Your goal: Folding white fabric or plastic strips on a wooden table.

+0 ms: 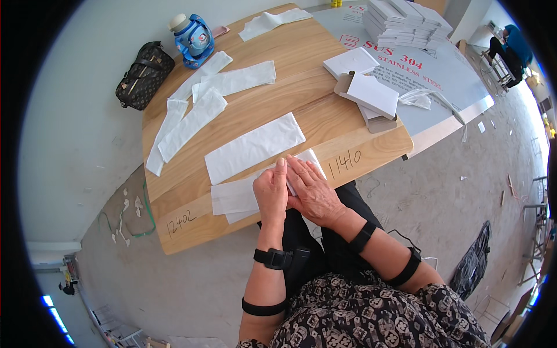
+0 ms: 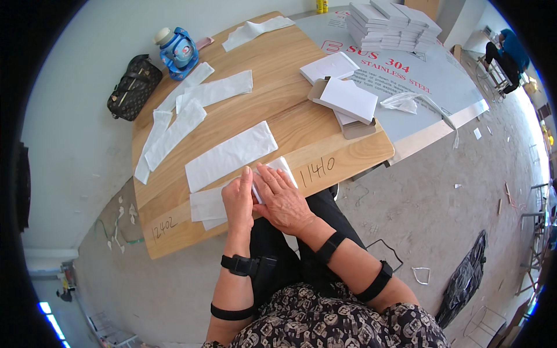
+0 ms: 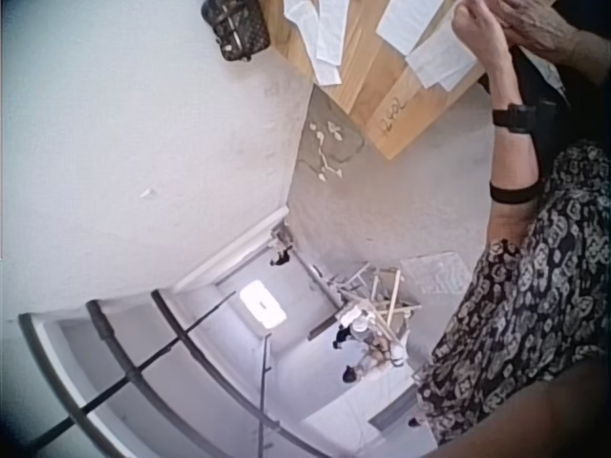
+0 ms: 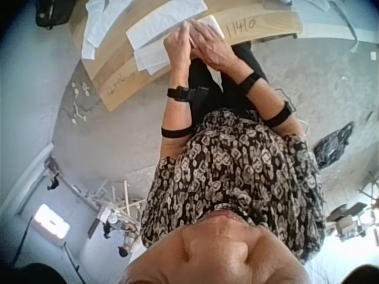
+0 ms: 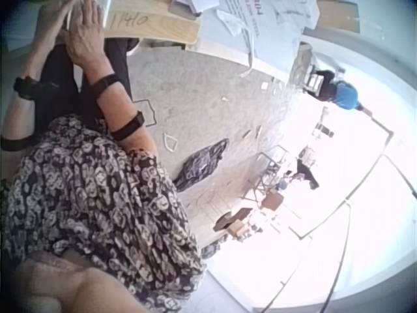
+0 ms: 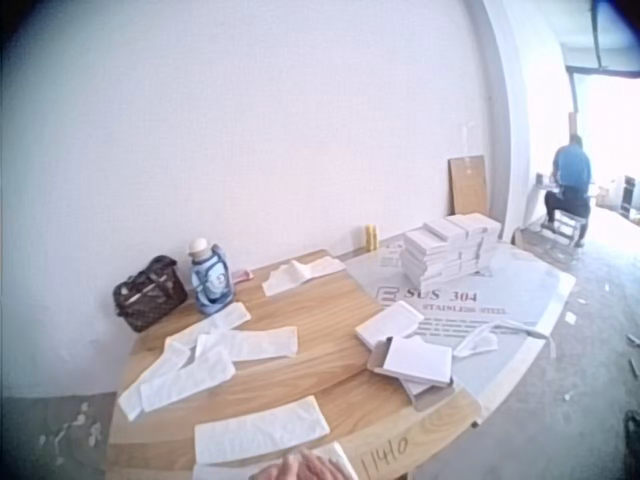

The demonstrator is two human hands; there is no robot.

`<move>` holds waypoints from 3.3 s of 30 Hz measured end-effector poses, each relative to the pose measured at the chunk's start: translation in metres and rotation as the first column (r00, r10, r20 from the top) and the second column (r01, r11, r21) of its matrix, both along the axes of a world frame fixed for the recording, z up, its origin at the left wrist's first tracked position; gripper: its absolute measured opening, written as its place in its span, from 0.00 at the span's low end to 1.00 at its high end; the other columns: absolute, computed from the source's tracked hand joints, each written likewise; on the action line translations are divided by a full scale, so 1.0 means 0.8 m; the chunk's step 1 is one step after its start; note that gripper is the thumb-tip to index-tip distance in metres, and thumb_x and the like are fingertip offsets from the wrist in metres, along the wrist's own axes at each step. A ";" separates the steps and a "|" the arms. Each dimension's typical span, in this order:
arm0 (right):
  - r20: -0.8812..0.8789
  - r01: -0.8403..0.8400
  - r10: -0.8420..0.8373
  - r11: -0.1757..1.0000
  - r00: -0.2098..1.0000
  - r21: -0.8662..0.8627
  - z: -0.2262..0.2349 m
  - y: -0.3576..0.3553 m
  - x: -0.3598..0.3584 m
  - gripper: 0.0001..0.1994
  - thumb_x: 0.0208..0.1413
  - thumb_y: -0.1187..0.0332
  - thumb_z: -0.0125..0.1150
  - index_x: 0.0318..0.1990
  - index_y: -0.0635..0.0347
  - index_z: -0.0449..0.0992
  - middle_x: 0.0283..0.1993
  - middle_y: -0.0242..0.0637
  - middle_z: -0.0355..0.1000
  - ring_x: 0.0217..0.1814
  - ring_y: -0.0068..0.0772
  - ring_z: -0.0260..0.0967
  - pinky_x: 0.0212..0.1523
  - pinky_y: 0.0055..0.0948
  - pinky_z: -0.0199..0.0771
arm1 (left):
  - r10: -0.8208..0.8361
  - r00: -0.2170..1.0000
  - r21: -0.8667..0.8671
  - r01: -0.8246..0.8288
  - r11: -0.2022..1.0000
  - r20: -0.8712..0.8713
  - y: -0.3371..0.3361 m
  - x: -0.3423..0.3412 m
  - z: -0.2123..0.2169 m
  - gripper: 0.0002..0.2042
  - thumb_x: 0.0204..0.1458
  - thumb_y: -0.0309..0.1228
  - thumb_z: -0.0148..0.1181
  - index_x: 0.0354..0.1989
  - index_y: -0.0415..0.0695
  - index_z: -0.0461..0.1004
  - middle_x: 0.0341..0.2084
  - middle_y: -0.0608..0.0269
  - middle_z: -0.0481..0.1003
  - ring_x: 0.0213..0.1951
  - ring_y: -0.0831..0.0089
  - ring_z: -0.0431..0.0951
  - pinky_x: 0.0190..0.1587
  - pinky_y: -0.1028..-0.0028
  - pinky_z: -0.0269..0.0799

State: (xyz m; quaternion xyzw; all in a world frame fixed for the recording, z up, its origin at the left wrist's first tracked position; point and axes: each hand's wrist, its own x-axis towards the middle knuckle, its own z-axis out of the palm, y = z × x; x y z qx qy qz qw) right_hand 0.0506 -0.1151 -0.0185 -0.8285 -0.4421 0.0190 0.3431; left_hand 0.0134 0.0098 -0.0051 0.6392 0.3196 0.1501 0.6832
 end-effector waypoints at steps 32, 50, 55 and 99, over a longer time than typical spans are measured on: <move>0.114 -0.082 0.136 0.918 0.984 -0.389 0.017 0.001 0.000 0.51 0.33 0.45 0.75 0.69 0.26 0.52 0.72 0.62 0.36 0.76 0.63 0.27 0.72 0.60 0.28 | 0.578 0.798 0.965 0.014 0.261 -0.168 0.112 -0.108 -0.008 0.08 0.46 0.26 0.62 0.29 0.40 0.68 0.34 0.57 0.71 0.43 0.57 0.70 0.47 0.61 0.66; -0.917 0.578 0.152 0.735 0.368 0.354 0.073 0.037 -0.001 0.09 0.55 0.69 0.59 0.30 0.68 0.76 0.24 0.33 0.73 0.23 0.20 0.69 0.23 0.22 0.70 | -0.094 0.959 0.911 -0.218 0.351 0.266 -0.026 -0.068 0.046 0.17 0.42 0.24 0.62 0.44 0.42 0.70 0.43 0.54 0.71 0.49 0.51 0.69 0.52 0.58 0.61; -0.913 0.628 0.377 0.675 0.156 0.386 0.105 0.000 0.034 0.03 0.52 0.75 0.58 0.32 0.65 0.76 0.26 0.34 0.73 0.22 0.23 0.70 0.25 0.22 0.73 | 0.308 0.949 0.975 -0.132 0.178 0.072 0.027 -0.087 -0.002 0.30 0.39 0.25 0.62 0.56 0.41 0.61 0.50 0.50 0.67 0.56 0.48 0.63 0.57 0.53 0.56; 0.199 -0.112 0.170 0.956 0.965 -0.271 0.002 0.027 -0.004 0.47 0.44 0.34 0.58 0.67 0.56 0.57 0.73 0.48 0.45 0.77 0.48 0.35 0.73 0.50 0.28 | 0.434 0.837 0.139 -0.499 0.855 0.334 0.032 -0.065 -0.024 0.06 0.58 0.25 0.54 0.40 0.36 0.68 0.41 0.58 0.73 0.44 0.73 0.72 0.48 0.71 0.68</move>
